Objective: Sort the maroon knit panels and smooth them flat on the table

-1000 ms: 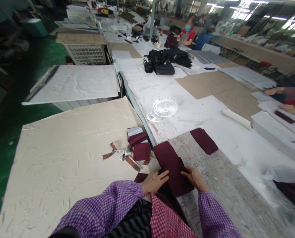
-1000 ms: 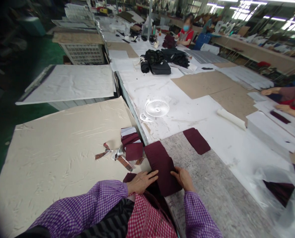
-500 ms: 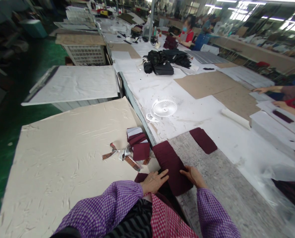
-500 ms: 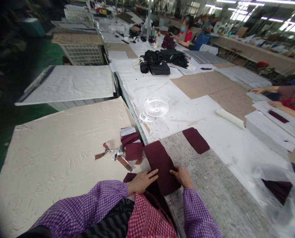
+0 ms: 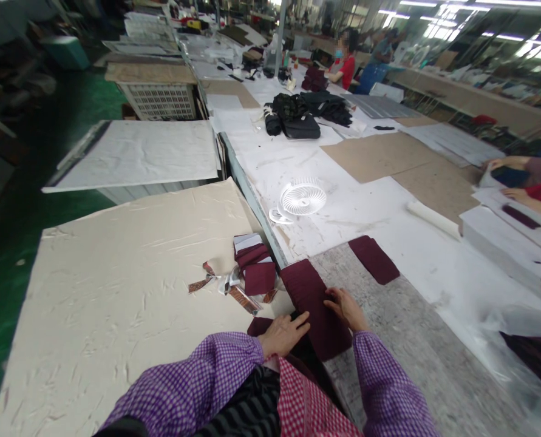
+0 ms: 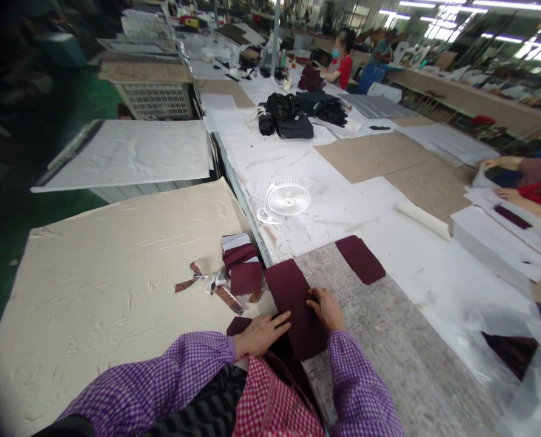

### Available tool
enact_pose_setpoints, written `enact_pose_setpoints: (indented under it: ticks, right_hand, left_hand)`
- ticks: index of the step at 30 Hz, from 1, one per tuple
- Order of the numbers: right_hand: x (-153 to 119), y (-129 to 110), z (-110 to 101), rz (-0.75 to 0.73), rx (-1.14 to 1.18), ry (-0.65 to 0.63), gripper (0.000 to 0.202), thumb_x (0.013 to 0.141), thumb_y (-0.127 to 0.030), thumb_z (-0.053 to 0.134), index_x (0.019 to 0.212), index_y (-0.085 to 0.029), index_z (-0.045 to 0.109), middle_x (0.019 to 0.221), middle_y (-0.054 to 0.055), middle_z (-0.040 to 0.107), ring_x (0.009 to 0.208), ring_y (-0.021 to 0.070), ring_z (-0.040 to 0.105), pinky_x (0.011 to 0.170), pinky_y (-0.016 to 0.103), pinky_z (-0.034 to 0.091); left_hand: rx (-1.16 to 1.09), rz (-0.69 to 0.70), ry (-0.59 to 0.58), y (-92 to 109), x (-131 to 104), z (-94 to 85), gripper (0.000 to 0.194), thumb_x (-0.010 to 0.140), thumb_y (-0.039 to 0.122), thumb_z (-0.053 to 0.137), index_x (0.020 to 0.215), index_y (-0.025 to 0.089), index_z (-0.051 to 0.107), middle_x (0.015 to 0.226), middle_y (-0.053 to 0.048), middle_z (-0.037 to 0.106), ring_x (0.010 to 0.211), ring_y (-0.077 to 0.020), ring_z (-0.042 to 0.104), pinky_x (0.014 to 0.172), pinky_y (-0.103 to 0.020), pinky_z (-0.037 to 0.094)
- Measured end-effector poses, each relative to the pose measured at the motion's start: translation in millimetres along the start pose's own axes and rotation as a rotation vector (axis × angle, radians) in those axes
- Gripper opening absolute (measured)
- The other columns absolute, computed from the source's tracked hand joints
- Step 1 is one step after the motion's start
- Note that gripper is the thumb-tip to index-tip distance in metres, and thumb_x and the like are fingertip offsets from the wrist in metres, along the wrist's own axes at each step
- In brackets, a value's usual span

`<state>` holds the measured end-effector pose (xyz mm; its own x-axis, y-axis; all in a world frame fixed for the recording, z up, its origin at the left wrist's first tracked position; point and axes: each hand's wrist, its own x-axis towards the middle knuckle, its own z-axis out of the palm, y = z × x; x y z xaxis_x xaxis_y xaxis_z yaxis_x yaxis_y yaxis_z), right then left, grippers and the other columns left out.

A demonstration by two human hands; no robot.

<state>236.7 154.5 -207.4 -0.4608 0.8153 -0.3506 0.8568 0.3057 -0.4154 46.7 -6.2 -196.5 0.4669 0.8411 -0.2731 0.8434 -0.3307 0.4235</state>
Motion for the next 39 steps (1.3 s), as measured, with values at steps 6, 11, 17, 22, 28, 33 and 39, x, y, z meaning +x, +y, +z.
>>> enact_pose_setpoints:
  ticks: [6, 11, 17, 22, 28, 33, 39]
  right_hand:
    - [-1.9, -4.6, -3.6, -0.054, -0.015, 0.010, 0.011, 0.076, -0.027, 0.058, 0.082, -0.021, 0.064, 0.094, 0.006, 0.059, 0.094, 0.0230, 0.055, 0.088, 0.035, 0.040]
    - [-8.9, 7.9, -3.2, 0.031, 0.051, -0.016, 0.028, 0.079, -0.036, 0.055, 0.102, -0.020, 0.057, 0.091, 0.006, 0.066, 0.087, 0.0221, 0.061, 0.079, 0.033, 0.045]
    - [-5.3, 16.9, 1.2, 0.151, 0.069, -0.032, 0.031, 0.077, -0.033, 0.055, 0.103, -0.015, 0.055, 0.090, 0.008, 0.067, 0.083, 0.0210, 0.064, 0.072, 0.029, 0.045]
    - [0.2, 13.3, -3.5, 0.157, 0.032, -0.055, 0.029, 0.076, -0.031, 0.058, 0.100, -0.015, 0.058, 0.089, 0.007, 0.067, 0.084, 0.0211, 0.063, 0.074, 0.029, 0.044]
    - [-0.5, 3.5, -6.0, 0.178, -0.046, -0.056, 0.026, 0.077, -0.030, 0.060, 0.099, -0.016, 0.057, 0.085, 0.006, 0.066, 0.081, 0.0209, 0.063, 0.070, 0.028, 0.043]
    - [-10.3, -7.0, -2.6, 0.171, -0.138, 0.030, 0.034, 0.082, -0.031, 0.055, 0.114, -0.020, 0.052, 0.103, 0.011, 0.061, 0.089, 0.0243, 0.061, 0.069, 0.031, 0.041]
    - [-9.2, -1.8, -3.8, 0.095, -0.145, 0.008, 0.025, 0.082, -0.030, 0.056, 0.106, -0.023, 0.058, 0.097, 0.005, 0.061, 0.088, 0.0194, 0.061, 0.072, 0.027, 0.041]
  left_hand:
    - [-0.056, -0.001, -0.034, -1.8, 0.8, -3.1, 0.061, 0.081, 0.026, 0.043, 0.140, 0.021, 0.027, 0.156, -0.008, 0.017, 0.100, -0.0286, 0.057, 0.077, -0.043, 0.050]
    - [-0.090, 0.002, -0.040, -2.7, 0.9, -5.7, 0.063, 0.079, 0.024, 0.045, 0.140, 0.024, 0.028, 0.155, -0.007, 0.018, 0.099, -0.0278, 0.056, 0.077, -0.043, 0.049]
    - [-0.090, 0.016, -0.058, -4.0, 0.3, -6.7, 0.068, 0.078, 0.026, 0.048, 0.141, 0.023, 0.025, 0.156, -0.007, 0.015, 0.102, -0.0284, 0.055, 0.079, -0.042, 0.048]
    - [-0.078, 0.029, -0.063, -6.0, 0.4, -4.9, 0.073, 0.077, 0.025, 0.050, 0.143, 0.024, 0.019, 0.157, -0.007, 0.011, 0.103, -0.0279, 0.055, 0.080, -0.042, 0.048]
    - [-0.071, 0.022, -0.044, -5.7, 1.7, -3.2, 0.065, 0.079, 0.027, 0.045, 0.141, 0.020, 0.025, 0.156, -0.006, 0.016, 0.100, -0.0277, 0.055, 0.079, -0.043, 0.050]
    - [-0.055, 0.016, -0.023, -5.4, 2.5, -4.8, 0.062, 0.080, 0.026, 0.043, 0.140, 0.021, 0.029, 0.155, -0.006, 0.020, 0.099, -0.0268, 0.056, 0.077, -0.042, 0.050]
    - [-0.076, 0.017, -0.051, -5.5, 2.4, -8.6, 0.066, 0.078, 0.023, 0.045, 0.141, 0.022, 0.027, 0.155, -0.006, 0.019, 0.099, -0.0267, 0.056, 0.078, -0.043, 0.049]
